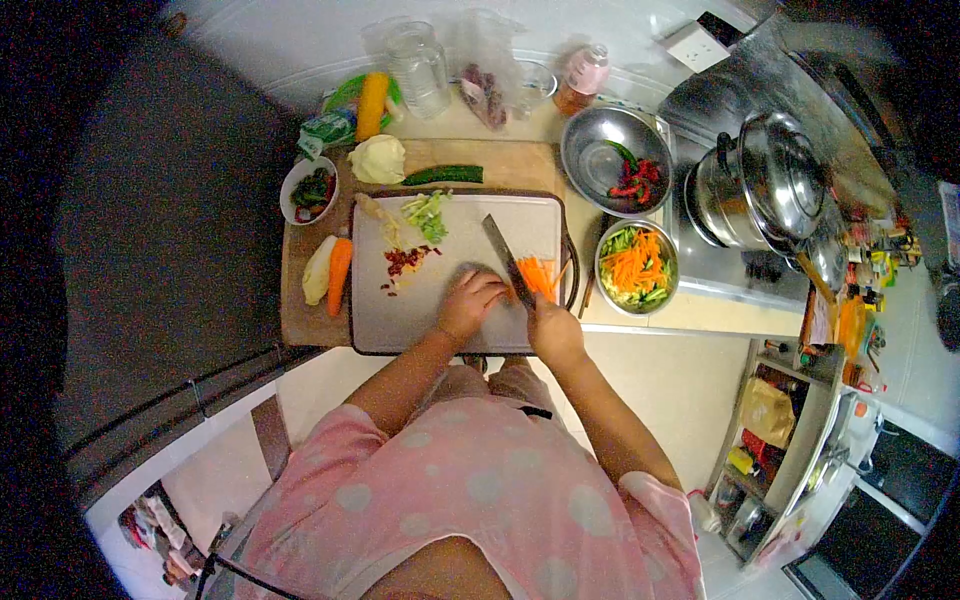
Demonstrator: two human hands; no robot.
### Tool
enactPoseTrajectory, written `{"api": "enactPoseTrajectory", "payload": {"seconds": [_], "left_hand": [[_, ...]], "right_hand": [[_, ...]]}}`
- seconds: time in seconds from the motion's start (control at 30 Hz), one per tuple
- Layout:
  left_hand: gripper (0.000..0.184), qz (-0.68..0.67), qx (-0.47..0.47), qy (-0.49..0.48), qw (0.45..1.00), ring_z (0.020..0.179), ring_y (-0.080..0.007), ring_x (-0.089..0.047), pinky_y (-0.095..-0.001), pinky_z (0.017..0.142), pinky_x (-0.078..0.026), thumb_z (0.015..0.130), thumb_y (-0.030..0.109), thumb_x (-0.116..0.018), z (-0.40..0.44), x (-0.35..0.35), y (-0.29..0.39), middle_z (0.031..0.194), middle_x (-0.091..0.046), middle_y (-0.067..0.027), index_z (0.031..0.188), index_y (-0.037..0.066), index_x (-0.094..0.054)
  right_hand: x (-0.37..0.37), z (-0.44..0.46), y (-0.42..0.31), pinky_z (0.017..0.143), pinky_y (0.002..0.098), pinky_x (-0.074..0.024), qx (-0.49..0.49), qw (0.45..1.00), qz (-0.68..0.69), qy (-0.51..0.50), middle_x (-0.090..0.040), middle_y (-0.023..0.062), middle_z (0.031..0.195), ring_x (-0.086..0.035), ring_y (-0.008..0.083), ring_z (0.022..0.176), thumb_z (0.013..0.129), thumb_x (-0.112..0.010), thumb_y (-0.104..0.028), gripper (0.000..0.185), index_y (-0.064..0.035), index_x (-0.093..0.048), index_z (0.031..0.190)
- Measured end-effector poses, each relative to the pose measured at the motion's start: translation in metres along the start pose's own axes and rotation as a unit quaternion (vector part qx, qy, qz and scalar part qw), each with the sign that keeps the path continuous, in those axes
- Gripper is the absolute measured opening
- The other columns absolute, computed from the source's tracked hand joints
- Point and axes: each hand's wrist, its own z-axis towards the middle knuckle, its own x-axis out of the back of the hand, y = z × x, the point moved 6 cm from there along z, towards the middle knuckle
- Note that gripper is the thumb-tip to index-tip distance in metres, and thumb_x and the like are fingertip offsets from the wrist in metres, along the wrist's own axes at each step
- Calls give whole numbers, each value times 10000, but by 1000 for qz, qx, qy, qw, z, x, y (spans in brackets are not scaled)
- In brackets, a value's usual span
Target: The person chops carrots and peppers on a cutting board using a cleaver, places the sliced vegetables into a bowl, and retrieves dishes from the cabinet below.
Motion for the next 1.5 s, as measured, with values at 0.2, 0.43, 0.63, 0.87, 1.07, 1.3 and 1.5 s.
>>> {"api": "enactPoseTrajectory", "payload": {"seconds": [0.2, 0.43, 0.63, 0.87, 1.07, 1.3, 1.5], "left_hand": [[163, 13, -9, 5, 1000, 1003, -265, -559, -418, 944, -409, 795, 121, -627, -6, -6, -7, 1043, -608, -74, 948, 75, -660], [173, -5, 15, 7, 1000, 997, -284, -553, -405, 903, -440, 775, 114, -643, -2, 2, -3, 1050, -614, -74, 939, 63, -661], [163, 5, 3, 13, 1000, 979, -278, -555, -394, 890, -443, 741, 104, -651, -2, 2, -3, 1009, -626, -73, 897, 54, -658], [143, -1, -6, 14, 1000, 969, -258, -567, -397, 899, -434, 732, 105, -647, -3, 0, -6, 999, -627, -76, 867, 57, -648], [148, 2, -2, 7, 1000, 966, -264, -571, -414, 912, -424, 729, 99, -641, -3, -4, -9, 976, -623, -84, 868, 48, -642], [121, -92, 23, 36, 995, 904, -288, -566, -388, 820, -457, 741, 70, -644, 2, 4, -9, 936, -598, -92, 860, 49, -635], [67, -192, 81, 55, 976, 866, -295, -576, -369, 767, -471, 784, 67, -643, 3, 18, -13, 900, -588, -95, 841, 45, -615]], "right_hand": [[0, 4, -3, 589, 517, -497, 7, 1000, 13, -3, -618, 249, 699, -623, 422, 653, 856, -510, -141, 200, 4, -527, 993], [-3, 2, -10, 586, 519, -501, 5, 1000, -7, -24, -617, 249, 696, -627, 419, 659, 849, -494, -127, 174, 4, -515, 962], [-6, 2, -11, 673, 509, -501, -14, 998, -11, -67, -621, 283, 752, -625, 432, 722, 887, -538, -195, 293, 18, -507, 1086], [-2, 1, -20, 591, 506, -510, 16, 999, -20, -43, -627, 254, 746, -637, 407, 670, 852, -471, -107, 154, 8, -512, 945], [-24, 5, -15, 606, 511, -503, 12, 999, -23, -25, -621, 259, 728, -628, 414, 659, 851, -500, -125, 168, 10, -527, 948], [-8, 9, -11, 592, 521, -484, 1, 997, 55, 55, -615, 264, 719, -613, 430, 654, 869, -555, -192, 230, 5, -535, 986], [26, -16, -4, 451, 340, -472, -138, 945, 294, 37, -591, 142, 617, -577, 199, 450, 919, -563, -171, 287, 4, -521, 1143]]}}
